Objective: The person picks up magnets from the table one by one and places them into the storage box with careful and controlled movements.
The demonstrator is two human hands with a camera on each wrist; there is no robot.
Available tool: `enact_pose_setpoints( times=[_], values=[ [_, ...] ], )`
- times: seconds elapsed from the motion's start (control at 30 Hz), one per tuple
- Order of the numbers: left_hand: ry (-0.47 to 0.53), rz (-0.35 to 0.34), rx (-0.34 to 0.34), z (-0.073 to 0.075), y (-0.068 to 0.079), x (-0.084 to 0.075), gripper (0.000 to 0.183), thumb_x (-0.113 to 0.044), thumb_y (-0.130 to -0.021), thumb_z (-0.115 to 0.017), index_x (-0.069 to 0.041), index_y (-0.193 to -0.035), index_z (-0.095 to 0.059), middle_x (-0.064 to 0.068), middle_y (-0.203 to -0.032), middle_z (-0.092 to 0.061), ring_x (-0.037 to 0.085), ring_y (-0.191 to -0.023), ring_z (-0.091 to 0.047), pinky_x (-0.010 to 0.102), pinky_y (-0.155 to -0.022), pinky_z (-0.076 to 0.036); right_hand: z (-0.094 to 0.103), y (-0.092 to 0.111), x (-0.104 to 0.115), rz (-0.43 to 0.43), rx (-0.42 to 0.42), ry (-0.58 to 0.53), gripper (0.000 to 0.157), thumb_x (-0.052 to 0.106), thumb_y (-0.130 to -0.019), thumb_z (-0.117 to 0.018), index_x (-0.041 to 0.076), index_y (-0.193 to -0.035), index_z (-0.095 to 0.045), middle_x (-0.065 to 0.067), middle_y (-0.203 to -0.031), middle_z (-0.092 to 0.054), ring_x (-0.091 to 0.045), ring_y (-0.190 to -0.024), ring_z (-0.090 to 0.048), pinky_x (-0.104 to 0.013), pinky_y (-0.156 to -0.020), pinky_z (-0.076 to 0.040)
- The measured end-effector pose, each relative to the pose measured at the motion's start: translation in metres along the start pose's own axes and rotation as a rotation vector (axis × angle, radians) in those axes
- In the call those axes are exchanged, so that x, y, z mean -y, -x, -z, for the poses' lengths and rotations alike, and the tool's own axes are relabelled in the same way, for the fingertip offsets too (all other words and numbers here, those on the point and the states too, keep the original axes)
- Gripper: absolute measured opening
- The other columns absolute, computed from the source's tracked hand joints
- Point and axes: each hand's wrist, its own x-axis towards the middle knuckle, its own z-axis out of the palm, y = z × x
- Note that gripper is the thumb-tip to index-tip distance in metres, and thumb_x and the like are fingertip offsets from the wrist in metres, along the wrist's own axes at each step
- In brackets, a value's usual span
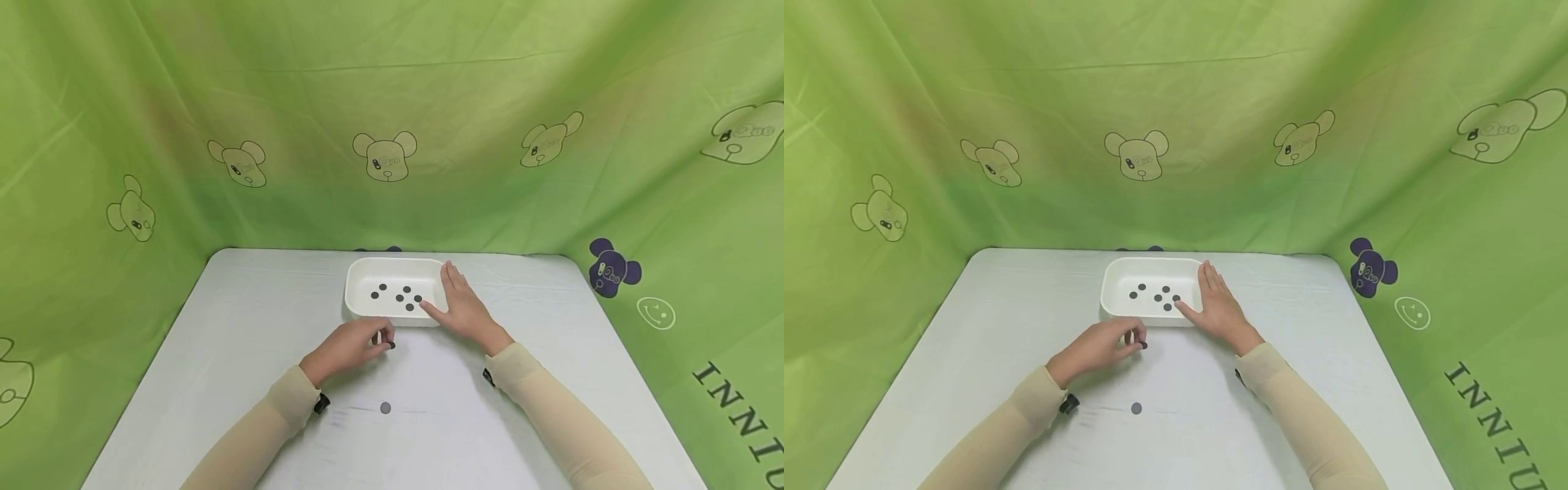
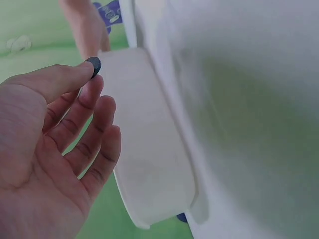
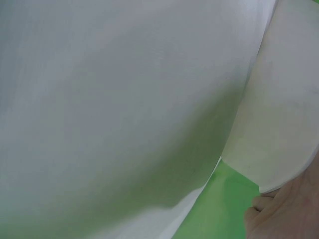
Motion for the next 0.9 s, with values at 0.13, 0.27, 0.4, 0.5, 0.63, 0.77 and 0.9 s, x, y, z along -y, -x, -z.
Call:
enact_pose_setpoints(
  times=[0.13, 0.27, 0.4, 0.5, 0.63, 0.77, 0.9],
  values=[
    [0.03, 0.01, -0.021, 0.009, -0.004, 0.001, 0.01, -0.018, -0.104, -0.074, -0.023, -0.106, -0.065, -0.013, -0.099, -0.067, 0.008, -0.092, -0.063, 0.026, -0.081, -0.054, 0.0, 0.0, 0.0, 0.0, -0.004, 0.004, 0.111, 0.069, -0.104, -0.053, -0.006, -0.168, -0.003, -0.022, -0.178, 0.001, -0.038, -0.166, -0.003, -0.05, -0.134, -0.009],
    [0.038, 0.018, -0.046, 0.017, -0.008, 0.004, 0.009, -0.017, -0.104, -0.074, -0.021, -0.107, -0.066, -0.011, -0.1, -0.068, 0.009, -0.093, -0.064, 0.028, -0.082, -0.055, -0.001, 0.0, 0.0, 0.002, -0.007, 0.008, 0.111, 0.069, -0.103, -0.053, -0.006, -0.168, -0.004, -0.024, -0.178, 0.0, -0.039, -0.166, -0.004, -0.05, -0.133, -0.01],
    [0.039, 0.034, -0.076, 0.025, -0.014, 0.006, 0.01, -0.016, -0.103, -0.074, -0.02, -0.107, -0.066, -0.01, -0.1, -0.069, 0.01, -0.092, -0.063, 0.029, -0.081, -0.054, 0.0, -0.001, 0.0, 0.001, -0.004, 0.012, 0.11, 0.069, -0.104, -0.052, -0.006, -0.168, -0.004, -0.024, -0.178, 0.0, -0.038, -0.166, -0.004, -0.049, -0.134, -0.01],
    [0.03, 0.039, -0.1, 0.03, -0.02, 0.007, 0.011, -0.017, -0.103, -0.076, -0.021, -0.106, -0.065, -0.01, -0.101, -0.069, 0.01, -0.092, -0.064, 0.029, -0.08, -0.054, 0.001, -0.002, -0.001, 0.004, -0.006, 0.017, 0.11, 0.069, -0.104, -0.053, -0.007, -0.168, -0.004, -0.024, -0.178, 0.001, -0.039, -0.165, -0.004, -0.05, -0.133, -0.01],
    [0.011, 0.033, -0.118, 0.034, -0.029, 0.01, 0.011, -0.018, -0.103, -0.075, -0.021, -0.105, -0.064, -0.01, -0.102, -0.07, 0.01, -0.093, -0.064, 0.029, -0.08, -0.054, 0.001, -0.002, -0.002, 0.01, -0.011, 0.015, 0.111, 0.067, -0.104, -0.054, -0.008, -0.167, -0.004, -0.025, -0.178, 0.0, -0.039, -0.165, -0.003, -0.05, -0.133, -0.01],
    [0.011, 0.028, -0.128, 0.035, -0.036, 0.014, 0.011, -0.018, -0.104, -0.075, -0.021, -0.104, -0.064, -0.01, -0.101, -0.07, 0.01, -0.092, -0.063, 0.03, -0.08, -0.054, 0.0, -0.002, -0.001, 0.004, -0.004, 0.016, 0.11, 0.068, -0.104, -0.054, -0.007, -0.168, -0.003, -0.024, -0.178, 0.0, -0.037, -0.166, -0.002, -0.049, -0.134, -0.009],
    [0.022, 0.031, -0.138, 0.035, -0.043, 0.018, 0.011, -0.018, -0.104, -0.074, -0.02, -0.104, -0.064, -0.009, -0.099, -0.069, 0.01, -0.09, -0.062, 0.03, -0.08, -0.053, -0.001, -0.002, -0.001, 0.004, -0.003, 0.022, 0.111, 0.069, -0.104, -0.053, -0.006, -0.168, -0.003, -0.024, -0.178, 0.0, -0.04, -0.165, -0.005, -0.05, -0.134, -0.01]
  ],
)
